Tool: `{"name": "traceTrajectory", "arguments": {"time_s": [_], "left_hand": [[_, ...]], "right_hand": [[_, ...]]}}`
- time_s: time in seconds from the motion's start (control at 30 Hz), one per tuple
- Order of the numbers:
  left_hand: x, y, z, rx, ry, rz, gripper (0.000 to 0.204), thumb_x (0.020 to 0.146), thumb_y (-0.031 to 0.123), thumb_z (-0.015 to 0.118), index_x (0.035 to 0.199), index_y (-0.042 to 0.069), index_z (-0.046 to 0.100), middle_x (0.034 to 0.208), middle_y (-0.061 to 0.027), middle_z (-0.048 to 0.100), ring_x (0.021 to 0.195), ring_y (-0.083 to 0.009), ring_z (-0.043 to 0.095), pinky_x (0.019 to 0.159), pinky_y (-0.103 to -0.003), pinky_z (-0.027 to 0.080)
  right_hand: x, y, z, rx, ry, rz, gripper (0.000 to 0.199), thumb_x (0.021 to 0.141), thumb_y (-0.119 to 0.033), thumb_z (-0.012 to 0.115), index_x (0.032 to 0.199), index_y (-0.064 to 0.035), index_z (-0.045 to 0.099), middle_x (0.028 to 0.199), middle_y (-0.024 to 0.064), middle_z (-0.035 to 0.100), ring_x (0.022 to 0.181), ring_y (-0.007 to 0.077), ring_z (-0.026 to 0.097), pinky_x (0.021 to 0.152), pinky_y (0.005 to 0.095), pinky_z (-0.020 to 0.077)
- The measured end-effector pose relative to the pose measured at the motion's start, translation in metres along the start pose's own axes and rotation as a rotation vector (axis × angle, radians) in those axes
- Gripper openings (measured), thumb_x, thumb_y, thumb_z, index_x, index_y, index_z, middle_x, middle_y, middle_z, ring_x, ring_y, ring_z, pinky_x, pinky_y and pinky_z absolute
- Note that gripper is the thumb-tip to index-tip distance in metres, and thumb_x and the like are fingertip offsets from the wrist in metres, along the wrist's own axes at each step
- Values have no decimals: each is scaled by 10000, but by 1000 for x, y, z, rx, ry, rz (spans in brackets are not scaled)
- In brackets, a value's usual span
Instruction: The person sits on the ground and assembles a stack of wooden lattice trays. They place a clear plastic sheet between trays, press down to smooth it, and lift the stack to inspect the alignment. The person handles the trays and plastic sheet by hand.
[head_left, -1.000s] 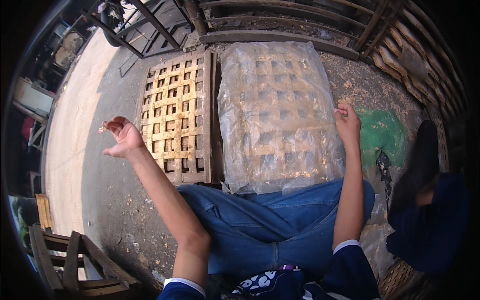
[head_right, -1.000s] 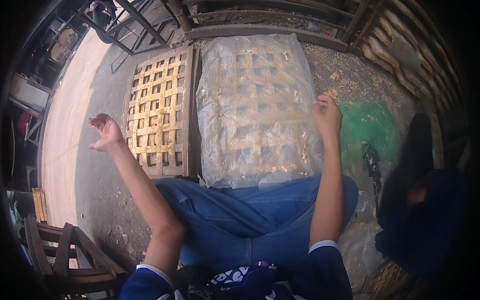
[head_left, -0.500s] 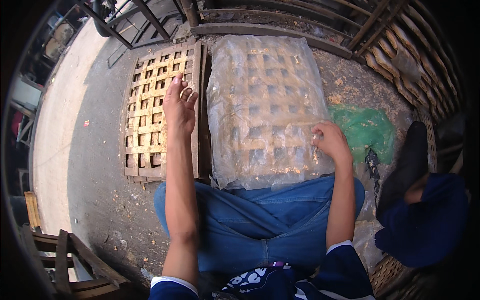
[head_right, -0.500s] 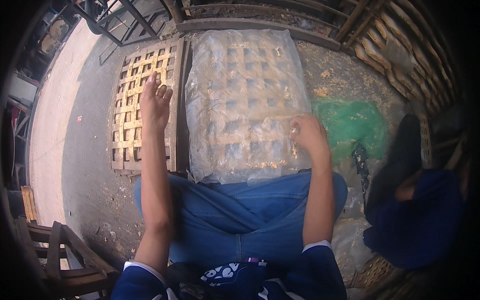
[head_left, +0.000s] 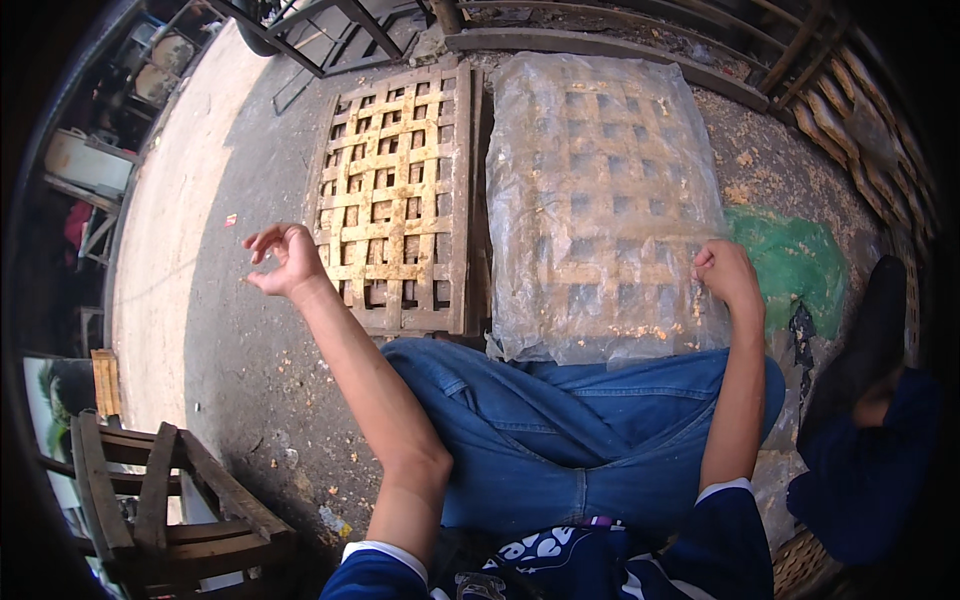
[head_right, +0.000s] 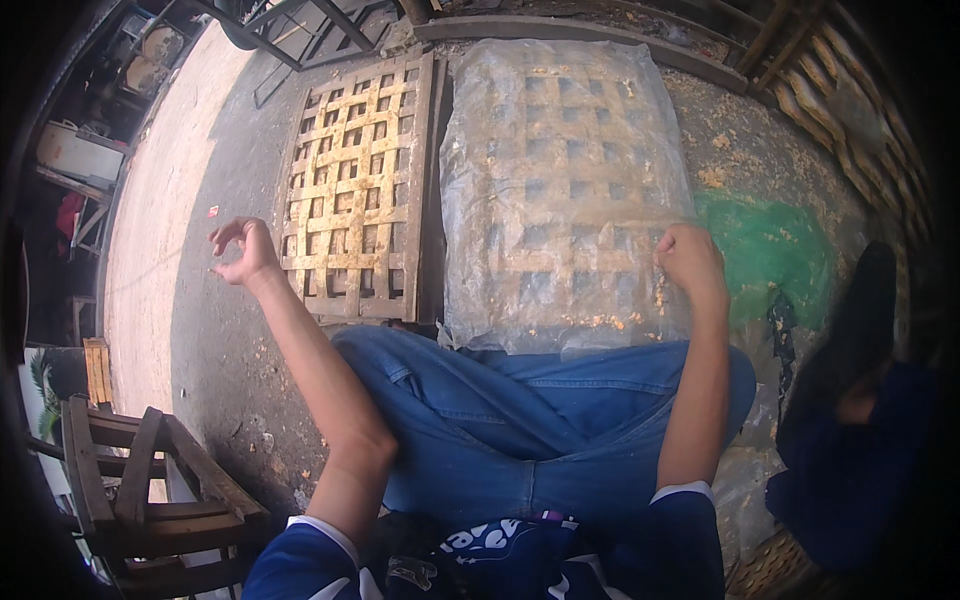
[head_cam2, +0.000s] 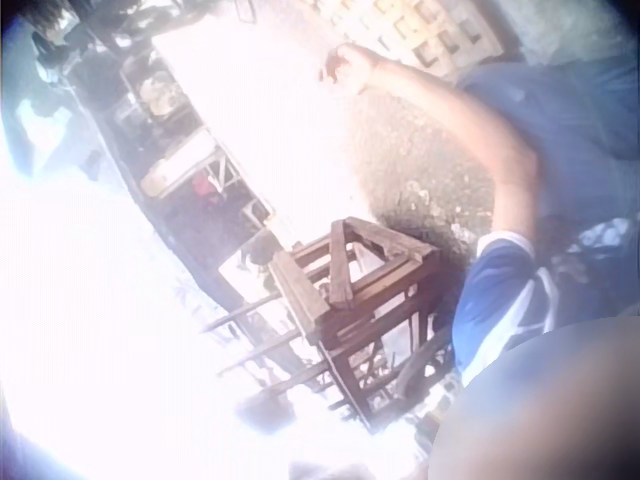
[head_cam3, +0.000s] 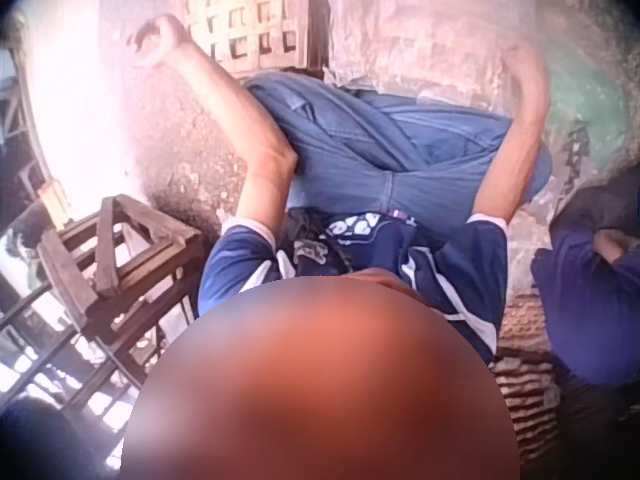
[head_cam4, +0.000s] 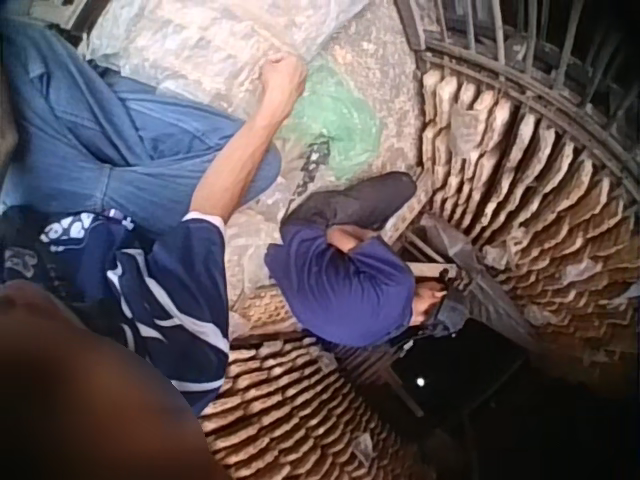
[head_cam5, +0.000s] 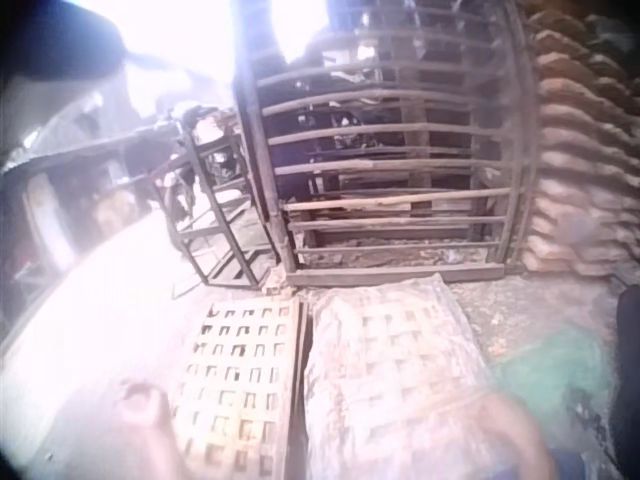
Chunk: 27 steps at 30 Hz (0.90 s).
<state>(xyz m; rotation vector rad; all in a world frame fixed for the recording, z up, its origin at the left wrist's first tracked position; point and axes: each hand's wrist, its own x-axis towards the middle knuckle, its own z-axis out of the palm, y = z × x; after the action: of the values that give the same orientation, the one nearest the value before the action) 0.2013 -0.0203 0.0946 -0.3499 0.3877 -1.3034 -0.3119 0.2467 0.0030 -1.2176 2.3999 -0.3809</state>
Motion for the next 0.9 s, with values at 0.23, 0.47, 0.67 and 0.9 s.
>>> {"name": "traceTrajectory", "arguments": {"time_s": [0.23,0.47,0.67,0.9], "left_hand": [[-23,-91,-68,742,-82,-116,519,1001,609,442,1087,116,580,913,-29,623,718,-172,548,683,-357,497],[-59,-137,-125,1996,-373,-436,305,973,300,652,1139,44,653,955,-44,687,763,-140,634,677,-318,525],[-77,-136,-153,2561,-1396,-513,254,836,200,742,1075,115,732,937,-91,709,903,-263,686,799,-378,547],[-65,-124,-163,2755,-1551,-477,228,801,240,770,1018,168,766,936,-66,710,946,-286,664,838,-400,544]], "right_hand": [[-5,-7,-6,-73,-1,3,97,726,-112,742,790,-46,712,834,160,719,797,336,701,736,425,542],[-4,-15,-16,-73,-88,-13,58,780,-90,711,806,-40,721,802,146,719,713,255,679,694,350,531],[8,-17,-55,1456,662,-70,259,952,-54,623,1209,-23,605,1220,44,638,952,98,578,739,273,470],[23,41,-39,1669,608,122,250,951,-66,622,1201,-67,603,1102,6,591,922,87,530,747,267,443]]}}
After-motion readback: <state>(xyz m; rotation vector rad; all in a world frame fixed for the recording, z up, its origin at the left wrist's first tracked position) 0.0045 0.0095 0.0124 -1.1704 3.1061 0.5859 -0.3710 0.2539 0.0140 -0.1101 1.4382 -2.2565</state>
